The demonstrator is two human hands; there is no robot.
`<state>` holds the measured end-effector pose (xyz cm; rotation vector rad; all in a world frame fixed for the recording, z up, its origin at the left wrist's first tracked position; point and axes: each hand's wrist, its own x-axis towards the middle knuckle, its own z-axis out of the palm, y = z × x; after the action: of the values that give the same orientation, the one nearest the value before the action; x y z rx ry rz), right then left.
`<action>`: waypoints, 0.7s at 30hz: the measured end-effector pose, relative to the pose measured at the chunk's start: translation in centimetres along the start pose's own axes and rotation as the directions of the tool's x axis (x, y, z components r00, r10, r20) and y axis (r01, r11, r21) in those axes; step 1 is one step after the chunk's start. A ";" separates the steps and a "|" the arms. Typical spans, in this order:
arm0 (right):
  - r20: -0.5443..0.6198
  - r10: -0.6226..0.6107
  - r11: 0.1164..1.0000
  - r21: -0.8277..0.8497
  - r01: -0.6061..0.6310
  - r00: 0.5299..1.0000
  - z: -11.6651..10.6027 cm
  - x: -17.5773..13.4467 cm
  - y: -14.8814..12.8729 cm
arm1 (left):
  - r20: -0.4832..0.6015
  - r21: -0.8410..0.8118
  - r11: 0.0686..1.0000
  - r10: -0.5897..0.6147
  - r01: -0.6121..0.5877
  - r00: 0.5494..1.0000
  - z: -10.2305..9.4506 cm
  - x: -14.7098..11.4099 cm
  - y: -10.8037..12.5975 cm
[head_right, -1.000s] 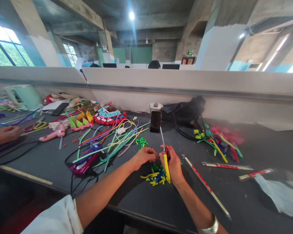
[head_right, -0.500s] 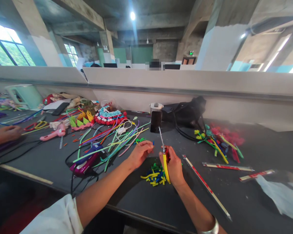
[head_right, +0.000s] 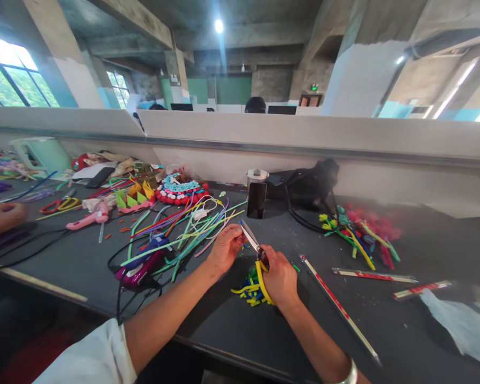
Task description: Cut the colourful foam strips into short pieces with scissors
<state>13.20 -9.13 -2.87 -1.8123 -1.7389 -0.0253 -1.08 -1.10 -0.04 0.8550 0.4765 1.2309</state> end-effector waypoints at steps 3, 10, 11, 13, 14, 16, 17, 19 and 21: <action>-0.028 -0.016 0.999 -0.037 0.015 0.999 -0.1 -0.1 -0.1 | -0.005 0.024 1.000 0.018 -0.018 1.000 0.0 0.0 -0.1; -0.052 -0.031 0.995 -0.094 0.026 0.998 0.1 -0.2 -0.2 | -0.038 0.071 0.997 0.039 -0.036 0.999 0.0 -0.1 -0.1; -0.058 -0.036 0.995 -0.094 0.031 0.998 0.2 -0.3 -0.2 | -0.046 0.079 0.996 0.039 -0.035 0.998 0.0 -0.1 -0.1; -0.064 -0.036 0.995 -0.092 0.030 0.997 0.2 -0.3 -0.3 | -0.062 0.090 0.996 0.034 -0.028 0.998 0.1 -0.1 -0.1; -0.064 -0.032 0.995 -0.092 0.026 0.997 0.2 -0.3 -0.3 | -0.068 0.092 0.995 0.031 -0.025 0.997 0.1 -0.1 -0.1; -0.053 -0.027 0.996 -0.088 0.023 0.998 0.2 -0.3 -0.3 | -0.071 0.092 0.995 0.029 -0.022 0.997 0.1 -0.1 -0.1; -0.047 -0.025 0.996 -0.086 0.021 0.999 0.2 -0.4 -0.3 | -0.067 0.088 0.996 0.029 -0.023 0.997 0.1 -0.1 -0.1; -0.039 -0.023 0.996 -0.087 0.020 0.999 0.1 -0.4 -0.4 | -0.059 0.078 0.997 0.032 -0.027 0.998 0.1 -0.1 -0.1; -0.038 -0.023 0.995 -0.095 0.020 0.999 0.0 -0.4 -0.5 | -0.060 0.081 0.996 0.032 -0.027 0.998 0.0 -0.1 -0.1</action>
<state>12.67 -9.50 -2.81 -1.8480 -1.7563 -0.1537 -1.02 -1.20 -0.08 0.8968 0.5676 1.2747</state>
